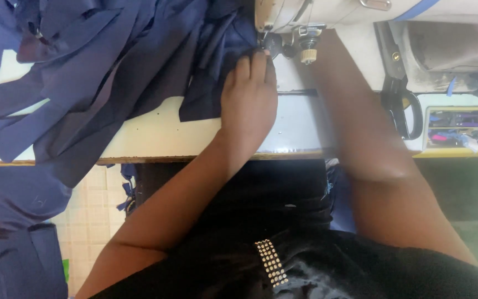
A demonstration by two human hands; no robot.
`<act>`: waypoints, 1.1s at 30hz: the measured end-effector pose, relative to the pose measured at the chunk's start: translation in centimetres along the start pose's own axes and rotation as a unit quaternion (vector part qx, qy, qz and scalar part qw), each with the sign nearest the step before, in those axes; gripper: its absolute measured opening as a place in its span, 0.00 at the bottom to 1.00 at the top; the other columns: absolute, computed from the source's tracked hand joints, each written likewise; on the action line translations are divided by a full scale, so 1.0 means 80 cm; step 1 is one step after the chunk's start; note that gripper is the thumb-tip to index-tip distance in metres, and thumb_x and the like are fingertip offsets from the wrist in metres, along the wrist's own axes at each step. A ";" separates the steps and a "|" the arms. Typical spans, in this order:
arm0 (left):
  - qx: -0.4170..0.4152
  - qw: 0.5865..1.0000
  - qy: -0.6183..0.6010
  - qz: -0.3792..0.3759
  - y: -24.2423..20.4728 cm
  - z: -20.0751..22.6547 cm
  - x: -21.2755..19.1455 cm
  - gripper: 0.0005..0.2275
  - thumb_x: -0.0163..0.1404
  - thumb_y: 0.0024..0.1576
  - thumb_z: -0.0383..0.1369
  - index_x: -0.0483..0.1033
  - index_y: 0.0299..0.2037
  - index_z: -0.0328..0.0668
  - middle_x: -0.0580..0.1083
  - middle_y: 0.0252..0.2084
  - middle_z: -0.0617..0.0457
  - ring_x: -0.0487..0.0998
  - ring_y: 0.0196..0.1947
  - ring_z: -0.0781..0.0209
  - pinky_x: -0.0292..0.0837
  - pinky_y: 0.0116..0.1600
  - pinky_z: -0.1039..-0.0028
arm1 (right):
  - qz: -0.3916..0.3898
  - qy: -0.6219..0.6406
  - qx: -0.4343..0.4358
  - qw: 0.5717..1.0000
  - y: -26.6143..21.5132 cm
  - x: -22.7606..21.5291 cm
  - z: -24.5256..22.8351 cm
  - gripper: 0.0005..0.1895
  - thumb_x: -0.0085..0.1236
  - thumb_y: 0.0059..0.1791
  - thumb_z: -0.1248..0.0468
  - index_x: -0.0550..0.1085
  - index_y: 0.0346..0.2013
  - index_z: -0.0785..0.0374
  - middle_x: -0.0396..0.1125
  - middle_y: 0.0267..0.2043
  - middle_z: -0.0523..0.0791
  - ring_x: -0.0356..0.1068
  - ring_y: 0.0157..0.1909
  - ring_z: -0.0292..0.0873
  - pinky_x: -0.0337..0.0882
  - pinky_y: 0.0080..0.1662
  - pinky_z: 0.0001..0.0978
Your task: Cutting and trimming blue fabric pieces using large scissors at a sewing workstation.
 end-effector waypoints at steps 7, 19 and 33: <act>0.050 0.947 -0.317 -0.016 0.040 -0.087 0.057 0.03 0.51 0.62 0.30 0.72 0.40 0.42 0.76 0.40 0.46 0.76 0.36 0.41 0.69 0.39 0.54 | 0.040 -0.189 -0.004 0.981 -0.050 -0.048 -0.064 0.09 0.58 0.48 0.59 0.66 0.28 0.55 0.62 0.31 0.42 0.63 0.33 0.44 0.64 0.32 0.39; 0.107 0.917 -0.382 0.030 0.049 -0.095 0.054 0.01 0.55 0.62 0.27 0.76 0.40 0.45 0.78 0.37 0.51 0.75 0.37 0.47 0.66 0.42 0.61 | 0.388 -0.285 -0.134 0.866 -0.273 -0.260 -0.101 0.17 0.50 0.47 0.79 0.73 0.51 0.73 0.70 0.49 0.56 0.70 0.49 0.60 0.70 0.49 0.49; 0.082 0.923 -0.377 0.010 0.051 -0.098 0.059 0.02 0.53 0.61 0.26 0.78 0.39 0.44 0.78 0.36 0.51 0.76 0.37 0.47 0.67 0.38 0.58 | 0.379 -0.286 -0.163 0.865 -0.283 -0.283 -0.070 0.10 0.57 0.52 0.75 0.79 0.48 0.69 0.76 0.46 0.53 0.74 0.45 0.56 0.73 0.48 0.45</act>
Point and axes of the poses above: each hand's wrist, its own y-axis towards the middle knuckle, its own x-axis out of the palm, z = x × y, the point moved 8 cm from there along y, towards the middle knuckle
